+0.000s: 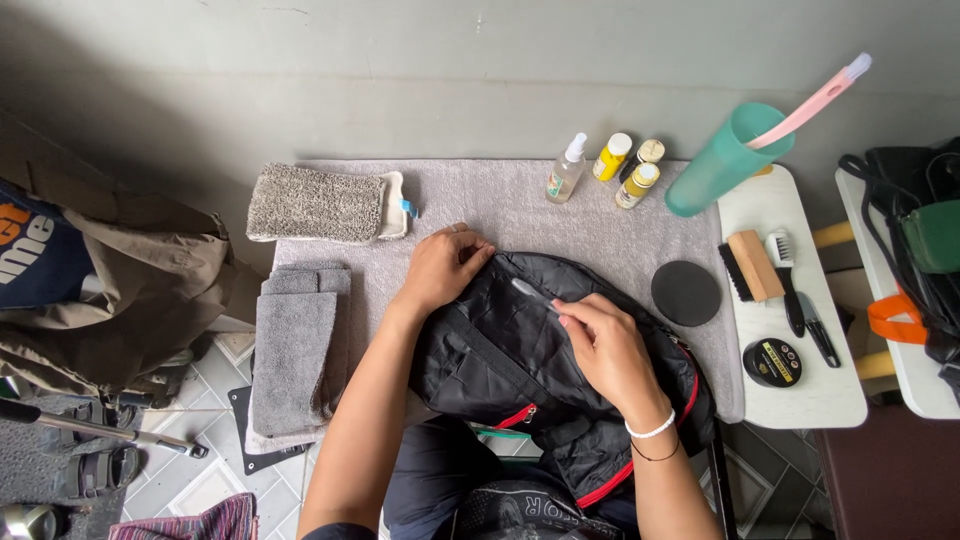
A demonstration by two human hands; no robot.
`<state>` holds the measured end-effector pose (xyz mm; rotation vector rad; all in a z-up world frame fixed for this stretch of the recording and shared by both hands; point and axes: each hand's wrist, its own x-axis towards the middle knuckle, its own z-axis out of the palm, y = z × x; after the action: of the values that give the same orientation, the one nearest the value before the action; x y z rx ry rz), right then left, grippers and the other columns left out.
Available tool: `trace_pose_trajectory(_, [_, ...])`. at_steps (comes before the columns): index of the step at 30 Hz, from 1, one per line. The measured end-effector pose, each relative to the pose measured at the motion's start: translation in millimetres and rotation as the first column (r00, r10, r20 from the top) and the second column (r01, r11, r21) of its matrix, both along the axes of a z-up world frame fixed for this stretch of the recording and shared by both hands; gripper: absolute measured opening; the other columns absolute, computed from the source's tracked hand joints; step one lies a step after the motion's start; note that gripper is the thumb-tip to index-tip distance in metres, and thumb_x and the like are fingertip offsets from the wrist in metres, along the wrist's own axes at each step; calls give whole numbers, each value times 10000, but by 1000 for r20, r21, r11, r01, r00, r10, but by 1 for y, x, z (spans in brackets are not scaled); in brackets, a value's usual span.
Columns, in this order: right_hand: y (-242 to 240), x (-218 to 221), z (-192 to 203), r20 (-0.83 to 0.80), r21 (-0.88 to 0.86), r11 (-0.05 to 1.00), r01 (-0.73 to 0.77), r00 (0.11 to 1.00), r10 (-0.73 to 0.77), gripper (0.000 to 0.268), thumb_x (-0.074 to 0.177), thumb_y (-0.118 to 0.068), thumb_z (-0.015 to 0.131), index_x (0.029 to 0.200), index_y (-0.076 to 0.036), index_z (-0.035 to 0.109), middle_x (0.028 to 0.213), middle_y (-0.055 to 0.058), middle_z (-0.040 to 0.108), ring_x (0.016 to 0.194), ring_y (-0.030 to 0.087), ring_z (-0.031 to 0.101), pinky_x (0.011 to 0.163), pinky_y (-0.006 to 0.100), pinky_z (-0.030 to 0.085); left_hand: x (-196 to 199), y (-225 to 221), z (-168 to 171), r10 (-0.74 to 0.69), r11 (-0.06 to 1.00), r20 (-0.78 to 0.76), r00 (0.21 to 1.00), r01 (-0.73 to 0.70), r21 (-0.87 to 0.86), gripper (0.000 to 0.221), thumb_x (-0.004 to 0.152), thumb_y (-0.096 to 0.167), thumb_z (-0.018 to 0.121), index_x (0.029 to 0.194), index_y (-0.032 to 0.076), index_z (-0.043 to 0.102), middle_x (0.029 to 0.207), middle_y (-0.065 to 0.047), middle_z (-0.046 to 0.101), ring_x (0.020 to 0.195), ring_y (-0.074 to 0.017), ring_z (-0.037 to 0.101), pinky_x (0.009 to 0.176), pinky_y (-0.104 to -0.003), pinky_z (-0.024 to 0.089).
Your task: The person is cleaning a black bag by applying a liquid solution and scrubbing the surface with a small brush.
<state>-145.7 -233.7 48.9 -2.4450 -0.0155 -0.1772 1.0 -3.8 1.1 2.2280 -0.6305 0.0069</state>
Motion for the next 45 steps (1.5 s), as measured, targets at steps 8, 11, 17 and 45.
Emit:
trace_pose_trajectory(8, [1,-6,5,-69,87,995,-57,996,63,198,915,-103,677,1037,-161,821,873,86,754,800,250,745,624,335,607,-1,0,-1,13,1000,10,1000,-13,-1,199,933,322,671,923,143,758,829,-101,683,864,-361,698,765,-468,553])
trace_pose_trajectory(11, [-7,-4,-13,45,8,1000,26,999,-27,216,954,-90,641,1101,-108,797,881,75,727,803,246,732,628,311,596,0,0,-3,15,1000,3,1000,-15,6,193,933,320,671,929,149,761,819,-98,674,859,-359,696,760,-463,550])
trace_pose_trajectory(17, [-3,-4,-8,80,-5,1000,4,997,-4,207,934,-82,658,1085,-109,798,878,77,727,806,248,734,607,319,597,-1,-1,-1,12,1000,10,1000,-12,-2,192,931,313,675,926,142,763,818,-102,679,858,-362,699,760,-464,551])
trace_pose_trajectory(45, [13,8,-1,72,-9,1000,-21,997,22,223,937,-67,638,1095,-100,791,886,91,716,839,289,730,641,350,595,-2,0,2,20,1000,-3,1000,-20,-13,213,934,314,675,929,128,778,817,-85,697,835,-325,705,762,-436,557])
